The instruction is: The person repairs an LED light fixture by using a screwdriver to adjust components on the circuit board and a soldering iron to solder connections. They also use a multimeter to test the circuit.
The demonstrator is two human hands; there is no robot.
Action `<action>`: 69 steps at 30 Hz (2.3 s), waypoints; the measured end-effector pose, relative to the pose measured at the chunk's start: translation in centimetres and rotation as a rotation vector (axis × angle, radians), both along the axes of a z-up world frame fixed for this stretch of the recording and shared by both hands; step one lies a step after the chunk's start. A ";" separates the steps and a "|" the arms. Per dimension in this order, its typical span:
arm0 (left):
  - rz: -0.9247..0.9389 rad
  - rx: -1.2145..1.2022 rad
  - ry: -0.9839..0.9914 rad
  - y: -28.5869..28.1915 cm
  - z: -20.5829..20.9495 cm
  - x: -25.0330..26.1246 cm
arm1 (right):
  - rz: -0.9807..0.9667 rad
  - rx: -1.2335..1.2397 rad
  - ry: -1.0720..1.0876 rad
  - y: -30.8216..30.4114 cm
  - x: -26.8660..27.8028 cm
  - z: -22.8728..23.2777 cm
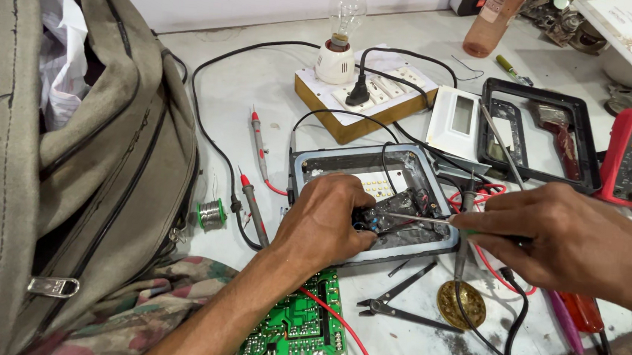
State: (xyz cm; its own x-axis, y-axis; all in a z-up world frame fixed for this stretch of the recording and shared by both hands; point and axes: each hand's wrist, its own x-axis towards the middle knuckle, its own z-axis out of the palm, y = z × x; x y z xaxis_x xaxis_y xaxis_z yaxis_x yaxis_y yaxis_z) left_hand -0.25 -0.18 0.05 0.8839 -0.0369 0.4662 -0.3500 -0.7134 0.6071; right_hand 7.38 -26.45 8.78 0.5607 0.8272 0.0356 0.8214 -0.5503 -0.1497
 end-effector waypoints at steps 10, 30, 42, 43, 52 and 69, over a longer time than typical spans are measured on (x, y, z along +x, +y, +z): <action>0.000 -0.003 0.050 0.0 0.4 0.1 | -0.053 0.180 0.084 -1.6 -0.3 -2.8; -0.004 -0.017 0.018 0.0 -0.2 0.1 | -0.008 0.277 -0.048 -0.7 -3.6 -3.9; 0.008 -0.014 -0.006 0.1 -0.1 0.1 | -0.026 0.359 -0.015 -1.8 -2.2 -5.7; 0.007 -0.015 0.003 0.2 -0.1 0.1 | -0.040 0.269 -0.050 -1.8 -2.1 -5.7; -0.015 -0.033 -0.039 0.4 -0.3 0.1 | -0.307 0.347 0.164 -1.2 -2.3 -6.0; -0.012 -0.054 -0.017 0.5 -0.6 0.3 | -0.194 0.220 -0.173 -1.4 -6.2 -6.4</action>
